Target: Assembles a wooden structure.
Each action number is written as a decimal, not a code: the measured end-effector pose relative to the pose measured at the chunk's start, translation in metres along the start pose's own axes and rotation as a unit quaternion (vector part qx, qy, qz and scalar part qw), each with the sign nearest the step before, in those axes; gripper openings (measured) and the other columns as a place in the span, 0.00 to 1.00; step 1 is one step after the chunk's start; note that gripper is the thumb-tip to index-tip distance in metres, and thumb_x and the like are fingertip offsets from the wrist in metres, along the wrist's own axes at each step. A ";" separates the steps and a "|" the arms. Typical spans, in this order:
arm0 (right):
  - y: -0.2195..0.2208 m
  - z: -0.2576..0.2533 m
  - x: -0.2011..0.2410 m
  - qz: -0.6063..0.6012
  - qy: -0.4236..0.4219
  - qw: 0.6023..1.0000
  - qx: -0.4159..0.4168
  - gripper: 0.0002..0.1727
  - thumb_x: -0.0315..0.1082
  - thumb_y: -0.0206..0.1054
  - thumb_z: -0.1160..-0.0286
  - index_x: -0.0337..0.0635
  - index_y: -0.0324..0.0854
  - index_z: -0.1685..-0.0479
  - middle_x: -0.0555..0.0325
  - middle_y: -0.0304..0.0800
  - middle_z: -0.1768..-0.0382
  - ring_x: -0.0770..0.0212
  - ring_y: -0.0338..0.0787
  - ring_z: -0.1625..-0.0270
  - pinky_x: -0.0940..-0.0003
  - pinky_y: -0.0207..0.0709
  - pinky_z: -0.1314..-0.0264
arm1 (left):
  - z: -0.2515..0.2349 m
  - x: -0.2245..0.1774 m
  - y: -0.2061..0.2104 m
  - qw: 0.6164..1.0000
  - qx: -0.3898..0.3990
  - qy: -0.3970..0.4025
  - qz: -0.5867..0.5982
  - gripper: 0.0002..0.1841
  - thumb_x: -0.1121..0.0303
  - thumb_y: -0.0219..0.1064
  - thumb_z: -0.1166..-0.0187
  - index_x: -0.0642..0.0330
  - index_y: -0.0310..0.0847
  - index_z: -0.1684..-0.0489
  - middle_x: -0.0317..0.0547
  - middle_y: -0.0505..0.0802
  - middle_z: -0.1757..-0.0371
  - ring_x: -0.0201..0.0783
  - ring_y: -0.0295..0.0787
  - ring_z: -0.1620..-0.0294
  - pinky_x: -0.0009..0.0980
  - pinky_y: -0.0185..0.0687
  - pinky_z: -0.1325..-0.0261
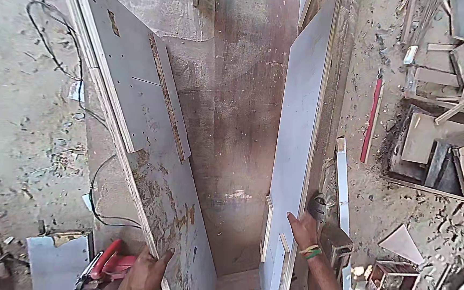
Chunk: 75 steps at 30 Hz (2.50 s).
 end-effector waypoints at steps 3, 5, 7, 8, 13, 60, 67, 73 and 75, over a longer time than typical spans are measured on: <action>0.001 -0.001 0.009 0.023 0.014 1.000 0.007 0.36 0.43 0.74 0.25 0.32 0.73 0.21 0.35 0.91 0.41 0.41 0.89 0.33 0.43 0.76 0.25 | -0.010 -0.010 -0.012 0.998 0.049 -0.034 0.034 0.24 0.65 0.83 0.35 0.69 0.85 0.42 0.62 0.94 0.51 0.57 0.93 0.45 0.61 0.83 0.37; -0.004 -0.005 0.013 -0.005 0.008 1.000 0.010 0.37 0.45 0.75 0.25 0.31 0.73 0.21 0.34 0.89 0.37 0.41 0.86 0.29 0.43 0.73 0.21 | -0.021 -0.017 -0.022 0.993 0.108 -0.039 0.027 0.27 0.61 0.84 0.34 0.70 0.84 0.41 0.64 0.94 0.50 0.58 0.92 0.45 0.62 0.81 0.37; -0.013 -0.004 0.009 -0.089 -0.055 0.994 -0.024 0.37 0.48 0.76 0.27 0.30 0.75 0.25 0.36 0.90 0.39 0.46 0.89 0.33 0.46 0.78 0.25 | -0.024 -0.017 -0.037 0.987 0.105 -0.001 0.118 0.30 0.60 0.81 0.31 0.70 0.79 0.35 0.60 0.93 0.49 0.50 0.92 0.50 0.53 0.87 0.42; -0.021 -0.003 0.013 -0.143 -0.098 0.984 -0.037 0.41 0.49 0.72 0.25 0.32 0.68 0.18 0.39 0.85 0.31 0.52 0.87 0.28 0.52 0.79 0.23 | -0.025 -0.024 -0.048 0.980 0.067 0.025 0.186 0.31 0.60 0.75 0.26 0.69 0.74 0.27 0.56 0.92 0.44 0.42 0.91 0.50 0.46 0.89 0.42; -0.084 -0.051 0.104 -0.200 -0.260 0.936 -0.126 0.55 0.60 0.66 0.28 0.31 0.49 0.09 0.35 0.69 0.17 0.54 0.79 0.20 0.60 0.77 0.22 | -0.092 -0.122 -0.114 0.900 -0.120 0.145 0.393 0.30 0.49 0.42 0.08 0.61 0.62 0.17 0.47 0.86 0.31 0.36 0.90 0.44 0.37 0.87 0.40; -0.093 -0.097 0.158 -0.049 -0.122 0.963 -0.236 0.36 0.44 0.81 0.47 0.36 0.79 0.36 0.44 0.88 0.43 0.50 0.87 0.36 0.45 0.78 0.34 | -0.117 -0.229 -0.111 0.953 -0.279 0.119 0.024 0.40 0.34 0.76 0.47 0.56 0.82 0.41 0.45 0.92 0.46 0.41 0.89 0.40 0.51 0.80 0.36; -0.069 -0.077 0.104 -0.062 -0.073 0.967 -0.235 0.29 0.47 0.81 0.42 0.37 0.83 0.45 0.43 0.91 0.51 0.47 0.90 0.42 0.40 0.79 0.39 | -0.096 -0.204 -0.087 0.961 -0.249 0.123 0.013 0.38 0.31 0.73 0.41 0.58 0.83 0.46 0.51 0.92 0.48 0.48 0.89 0.41 0.59 0.79 0.38; -0.046 -0.061 0.060 -0.063 -0.054 0.972 -0.221 0.31 0.57 0.76 0.34 0.38 0.80 0.46 0.40 0.89 0.57 0.38 0.90 0.51 0.31 0.78 0.51 | -0.083 -0.171 -0.065 0.960 -0.250 0.125 0.024 0.38 0.30 0.73 0.40 0.57 0.85 0.48 0.54 0.93 0.53 0.53 0.91 0.46 0.64 0.78 0.43; -0.047 -0.061 0.064 -0.065 -0.039 0.970 -0.229 0.29 0.53 0.77 0.32 0.37 0.83 0.45 0.39 0.90 0.55 0.39 0.90 0.47 0.34 0.77 0.44 | -0.080 -0.168 -0.062 0.958 -0.260 0.118 0.020 0.38 0.30 0.73 0.39 0.57 0.85 0.48 0.54 0.93 0.55 0.53 0.91 0.48 0.64 0.78 0.45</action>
Point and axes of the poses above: each hand's wrist, its own z-axis away from the middle knuckle, its own y-axis out of the palm, x = y × z, the point moved 2 cm from there along -z, towards the middle knuckle
